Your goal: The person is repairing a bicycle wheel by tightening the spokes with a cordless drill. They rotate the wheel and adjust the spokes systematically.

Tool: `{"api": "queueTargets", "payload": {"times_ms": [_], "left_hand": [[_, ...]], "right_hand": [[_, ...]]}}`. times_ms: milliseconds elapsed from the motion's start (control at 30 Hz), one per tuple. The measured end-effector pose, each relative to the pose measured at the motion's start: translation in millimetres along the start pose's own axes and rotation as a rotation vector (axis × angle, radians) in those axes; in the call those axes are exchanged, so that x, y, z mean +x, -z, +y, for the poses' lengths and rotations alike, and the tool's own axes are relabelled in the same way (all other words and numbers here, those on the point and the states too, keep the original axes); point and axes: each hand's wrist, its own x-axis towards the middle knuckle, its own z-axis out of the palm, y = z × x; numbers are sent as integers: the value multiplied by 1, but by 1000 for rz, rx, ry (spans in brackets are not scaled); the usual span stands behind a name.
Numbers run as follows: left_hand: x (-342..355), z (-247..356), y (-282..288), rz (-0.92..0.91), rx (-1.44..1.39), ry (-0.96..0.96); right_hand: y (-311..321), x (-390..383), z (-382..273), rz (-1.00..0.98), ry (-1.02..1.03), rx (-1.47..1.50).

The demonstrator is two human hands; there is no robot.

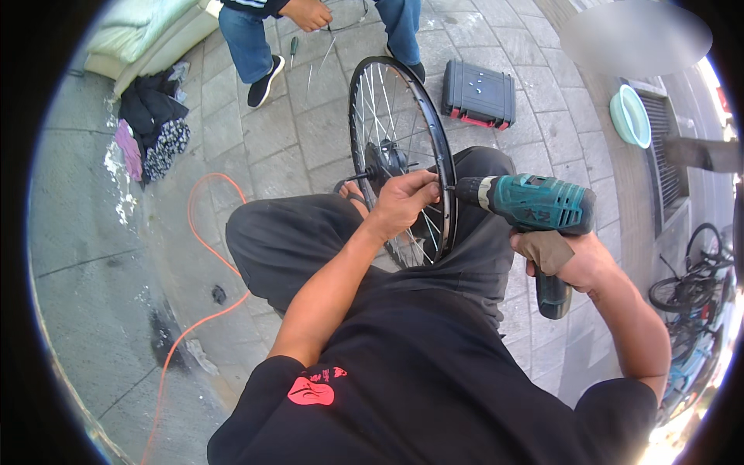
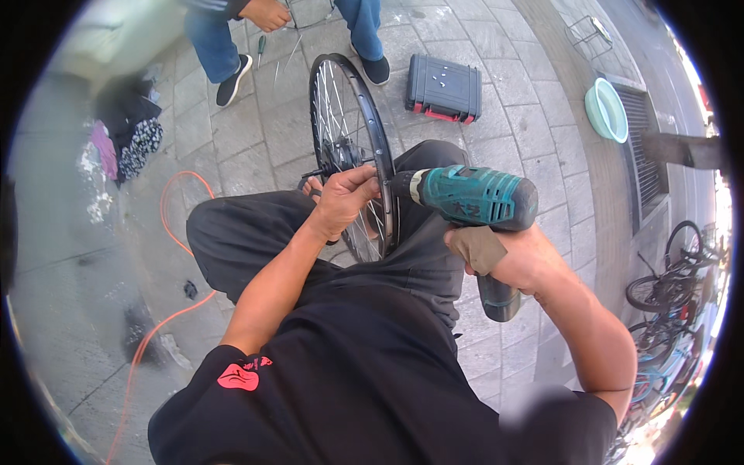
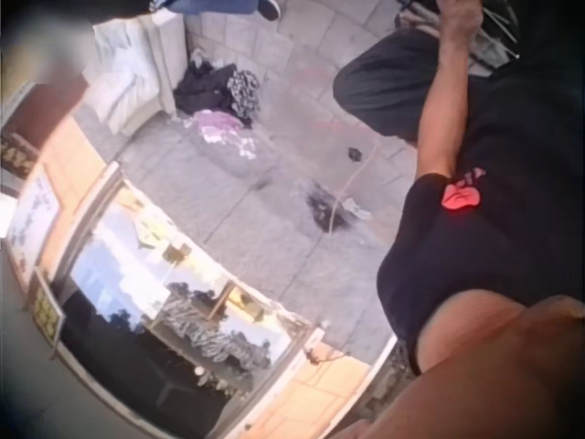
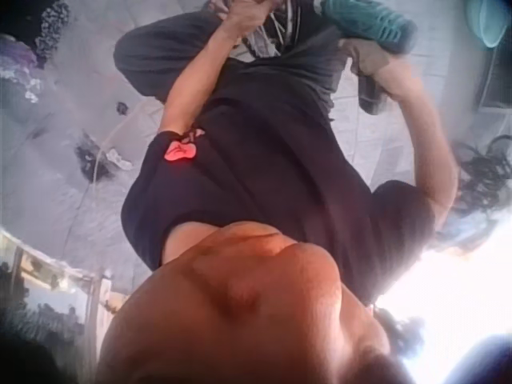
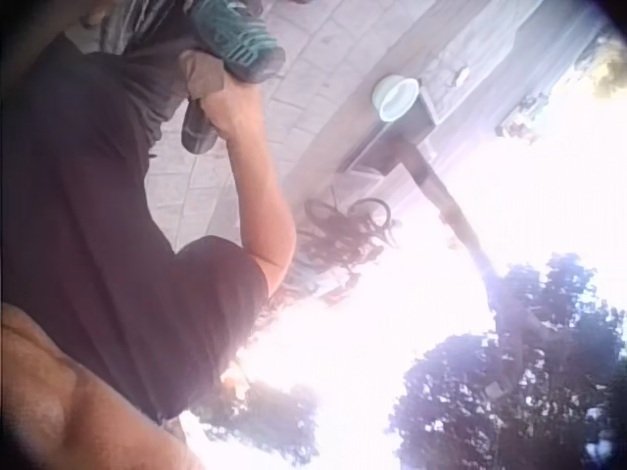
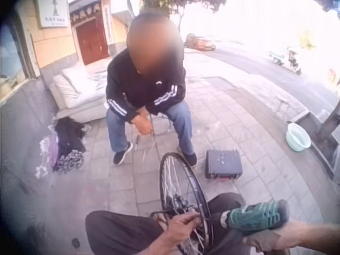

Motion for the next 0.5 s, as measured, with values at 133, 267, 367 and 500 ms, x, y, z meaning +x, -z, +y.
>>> {"api": "queueTargets", "payload": {"times_ms": [133,267,367,500], "left_hand": [[8,-11,0,-11,99,-153],[14,-26,-1,18,3,-277],[16,-20,1,14,152,-411],[19,-18,-6,46,100,-361]], "right_hand": [[3,-3,-32,28,-79,-51],[10,2,-38,-26,-32,-89],[18,-4,-23,-29,-19,-14],[10,-14,-12,59,-49,52]]}}
